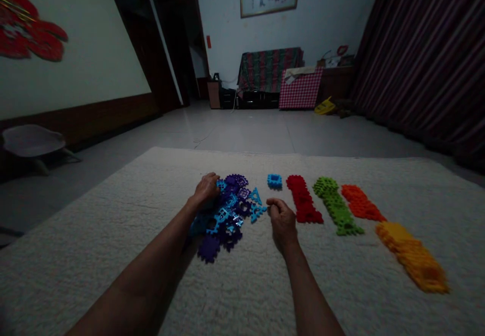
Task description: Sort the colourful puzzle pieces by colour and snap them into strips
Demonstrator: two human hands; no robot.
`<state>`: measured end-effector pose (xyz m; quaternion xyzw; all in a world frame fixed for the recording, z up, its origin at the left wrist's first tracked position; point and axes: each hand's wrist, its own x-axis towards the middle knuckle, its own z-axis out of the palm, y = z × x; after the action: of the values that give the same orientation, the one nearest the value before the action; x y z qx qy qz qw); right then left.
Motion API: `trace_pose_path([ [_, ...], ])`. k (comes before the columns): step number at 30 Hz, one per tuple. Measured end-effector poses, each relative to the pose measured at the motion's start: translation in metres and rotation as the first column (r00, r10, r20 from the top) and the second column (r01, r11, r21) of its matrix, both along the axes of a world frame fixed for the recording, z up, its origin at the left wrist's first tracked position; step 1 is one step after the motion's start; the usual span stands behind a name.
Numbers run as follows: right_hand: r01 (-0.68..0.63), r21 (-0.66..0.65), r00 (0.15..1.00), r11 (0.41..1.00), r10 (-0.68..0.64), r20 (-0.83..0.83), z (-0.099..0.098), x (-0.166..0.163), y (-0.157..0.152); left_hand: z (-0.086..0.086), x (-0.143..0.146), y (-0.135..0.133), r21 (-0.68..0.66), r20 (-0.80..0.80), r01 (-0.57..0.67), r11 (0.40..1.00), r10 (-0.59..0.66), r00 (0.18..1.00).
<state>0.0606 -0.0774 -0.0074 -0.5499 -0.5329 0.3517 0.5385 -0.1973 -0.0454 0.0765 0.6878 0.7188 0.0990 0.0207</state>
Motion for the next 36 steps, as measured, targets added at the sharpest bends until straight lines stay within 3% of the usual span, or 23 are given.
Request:
trace_pose_path([
  [4, -0.012, 0.001, 1.0, 1.0, 0.012, 0.011, 0.001, -0.001, 0.0, -0.007, -0.014, 0.017, -0.135, -0.007, 0.14, 0.981, -0.142, 0.99],
  [8, -0.003, 0.017, 0.998, 1.0, 0.002, 0.059, 0.001, -0.002, 0.001, -0.017, -0.016, 0.022, -0.166, 0.008, 0.174, 0.971, -0.176, 0.984],
  [12, 0.0, 0.034, 0.995, 0.999, -0.003, 0.103, 0.002, -0.003, 0.0, -0.016, -0.022, 0.017, -0.114, 0.003, 0.134, 0.984, -0.135, 0.991],
  [16, 0.012, 0.037, 0.996, 0.999, -0.016, 0.091, 0.001, -0.003, 0.002, -0.002, -0.02, 0.001, 0.013, -0.017, 0.038, 0.999, -0.037, 0.999],
  [18, 0.042, 0.039, 0.998, 0.998, -0.044, 0.053, 0.0, -0.002, 0.004, 0.005, -0.007, -0.01, 0.049, -0.002, 0.068, 0.996, -0.068, 0.998],
  [22, 0.142, 0.045, 0.989, 0.989, -0.141, -0.04, -0.001, 0.001, 0.006, 0.006, 0.042, -0.034, 0.05, 0.055, 0.266, 0.963, -0.269, 0.962],
  [26, 0.155, 0.078, 0.986, 0.985, -0.149, -0.078, 0.0, 0.001, 0.006, -0.011, 0.095, -0.047, -0.009, 0.089, 0.407, 0.913, -0.405, 0.91],
  [29, 0.178, 0.16, 0.983, 0.971, -0.168, -0.079, -0.001, 0.0, 0.007, -0.026, 0.119, -0.048, 0.005, 0.112, 0.454, 0.891, -0.452, 0.885],
  [32, 0.217, 0.198, 0.974, 0.956, -0.2, -0.102, -0.001, 0.0, 0.008, -0.033, 0.124, -0.045, 0.075, 0.114, 0.437, 0.896, -0.443, 0.889],
  [36, 0.176, 0.186, 0.983, 0.967, -0.162, -0.091, 0.002, -0.002, 0.006, -0.024, 0.1, -0.043, 0.072, 0.07, 0.319, 0.945, -0.324, 0.944],
])
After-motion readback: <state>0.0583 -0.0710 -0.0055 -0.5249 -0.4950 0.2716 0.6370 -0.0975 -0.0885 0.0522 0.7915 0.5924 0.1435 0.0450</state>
